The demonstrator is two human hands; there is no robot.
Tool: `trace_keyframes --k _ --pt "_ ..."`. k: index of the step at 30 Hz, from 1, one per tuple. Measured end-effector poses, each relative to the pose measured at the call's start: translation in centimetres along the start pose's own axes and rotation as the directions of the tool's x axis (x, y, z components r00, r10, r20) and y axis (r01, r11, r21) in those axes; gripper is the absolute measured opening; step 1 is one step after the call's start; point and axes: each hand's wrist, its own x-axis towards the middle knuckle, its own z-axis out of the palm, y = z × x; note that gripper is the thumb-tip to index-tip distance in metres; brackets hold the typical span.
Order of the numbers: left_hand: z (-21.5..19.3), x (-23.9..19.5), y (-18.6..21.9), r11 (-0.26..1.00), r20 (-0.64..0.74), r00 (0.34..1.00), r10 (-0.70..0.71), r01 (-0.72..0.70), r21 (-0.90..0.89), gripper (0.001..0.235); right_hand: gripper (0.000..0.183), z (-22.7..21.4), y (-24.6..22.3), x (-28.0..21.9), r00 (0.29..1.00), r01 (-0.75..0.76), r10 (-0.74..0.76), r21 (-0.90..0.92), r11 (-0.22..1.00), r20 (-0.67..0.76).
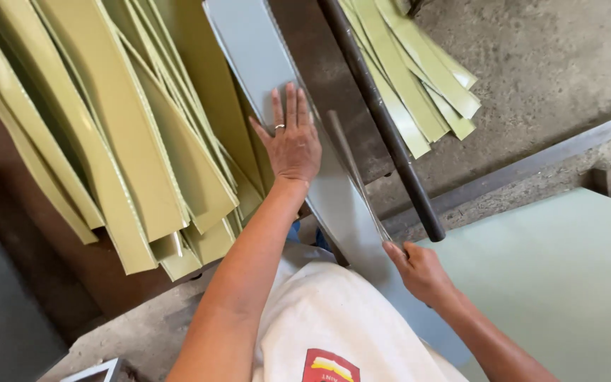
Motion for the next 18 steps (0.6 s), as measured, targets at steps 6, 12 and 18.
trace_keyframes --k 6,12,18 --pt "0.8 -0.1 -0.1 0.999 -0.006 1.0 -0.015 0.015 -0.04 0.056 0.058 -0.9 0.3 -1.2 0.94 -0.333 0.334 0.037 0.942 -0.072" --pt "0.6 0.5 0.2 1.0 0.002 1.0 -0.023 0.023 -0.006 0.057 0.059 0.6 5.1 -3.3 0.977 -0.214 0.204 -0.206 0.955 -0.069" --pt "0.8 -0.3 0.8 1.0 -0.012 1.0 -0.014 0.014 0.005 0.058 0.061 1.0 1.6 -3.6 0.902 -0.425 0.401 -0.154 0.892 -0.162"
